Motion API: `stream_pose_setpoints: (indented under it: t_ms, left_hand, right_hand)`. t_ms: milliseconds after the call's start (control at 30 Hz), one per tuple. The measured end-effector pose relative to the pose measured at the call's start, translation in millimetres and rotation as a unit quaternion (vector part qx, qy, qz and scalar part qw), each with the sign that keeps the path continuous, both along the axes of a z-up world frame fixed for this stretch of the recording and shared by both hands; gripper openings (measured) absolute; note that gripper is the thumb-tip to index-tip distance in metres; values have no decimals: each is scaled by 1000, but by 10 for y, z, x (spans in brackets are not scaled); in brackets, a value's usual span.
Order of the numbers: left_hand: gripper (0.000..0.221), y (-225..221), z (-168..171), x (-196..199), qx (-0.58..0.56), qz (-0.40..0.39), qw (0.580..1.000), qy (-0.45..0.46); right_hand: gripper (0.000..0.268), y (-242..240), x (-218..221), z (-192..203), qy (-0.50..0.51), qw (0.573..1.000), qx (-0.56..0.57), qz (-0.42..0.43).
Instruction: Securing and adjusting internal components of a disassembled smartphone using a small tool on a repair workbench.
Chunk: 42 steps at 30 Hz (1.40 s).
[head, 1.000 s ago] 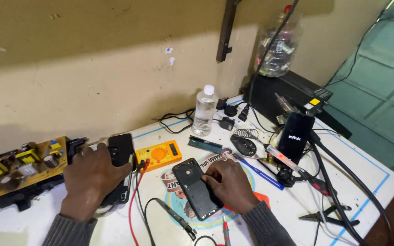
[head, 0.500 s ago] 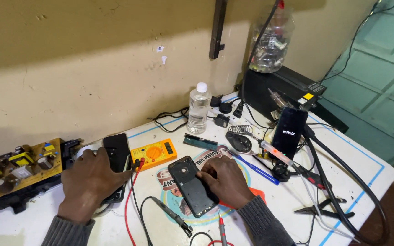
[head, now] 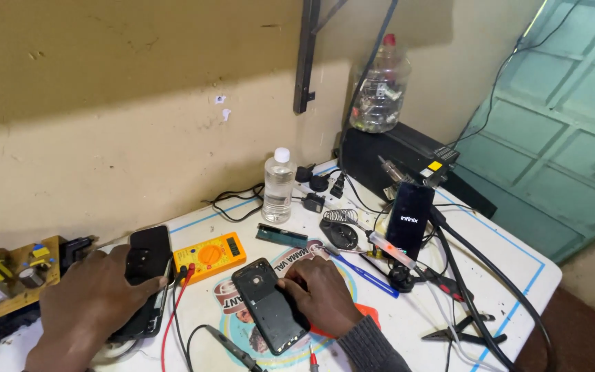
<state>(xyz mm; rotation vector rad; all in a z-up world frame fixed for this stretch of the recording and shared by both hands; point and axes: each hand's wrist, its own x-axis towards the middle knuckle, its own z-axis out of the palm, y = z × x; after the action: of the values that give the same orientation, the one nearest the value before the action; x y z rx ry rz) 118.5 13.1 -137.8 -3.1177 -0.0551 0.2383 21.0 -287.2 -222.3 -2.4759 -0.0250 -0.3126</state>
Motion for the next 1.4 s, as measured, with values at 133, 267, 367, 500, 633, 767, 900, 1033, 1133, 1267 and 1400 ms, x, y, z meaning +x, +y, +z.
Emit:
stream_pose_setpoints:
  t_ms: [133,267,367,500,633,767,900,1033,1133,1267,1400]
  left_hand:
    - [81,11,222,-73,7,6,1000,-4]
    - [69,114,189,-50,10,26,997,-74]
    - [70,129,225,-89,-14,23,991,-130]
    - [57,110,251,-93,-98,-27,977,-190]
    - [49,-103,366,-257,-184,6,969,-165]
    - [36,-356,247,-407,-280,-103,935,-193]
    - [30,-690,-33,-500,-380,-188,898,-118]
    - [28,-817,-338,-534,-472,-160,866,-35]
    - [31,-803,-540,-567,-439,-174,880,-52]
    - [32,-746,-771,-646,-385,-192,902,-35]
    - [33,-747,-826,-667,-386,-216,895,-45]
  right_hand:
    - [27,-5,-10,24,2,1000,5,-1]
    - [30,-11,-44,51,-10,1000,7,11]
    - [29,-39,-181,172,-72,997,-7,31]
    - [18,-139,-686,591,-205,974,92,9]
    - [17,-632,-1092,792,-254,957,97,-99]
    - [16,-777,-1320,680,-247,903,218,-275]
    - [17,-678,-1209,238,-96,938,199,-266]
    - [21,-180,-904,255,-92,976,150,-128]
    - [33,16,-617,224,31,998,34,-53]
    - [16,109,-327,20,-16,994,-107,-8]
    - [21,151,-200,-65,5,989,-132,-64]
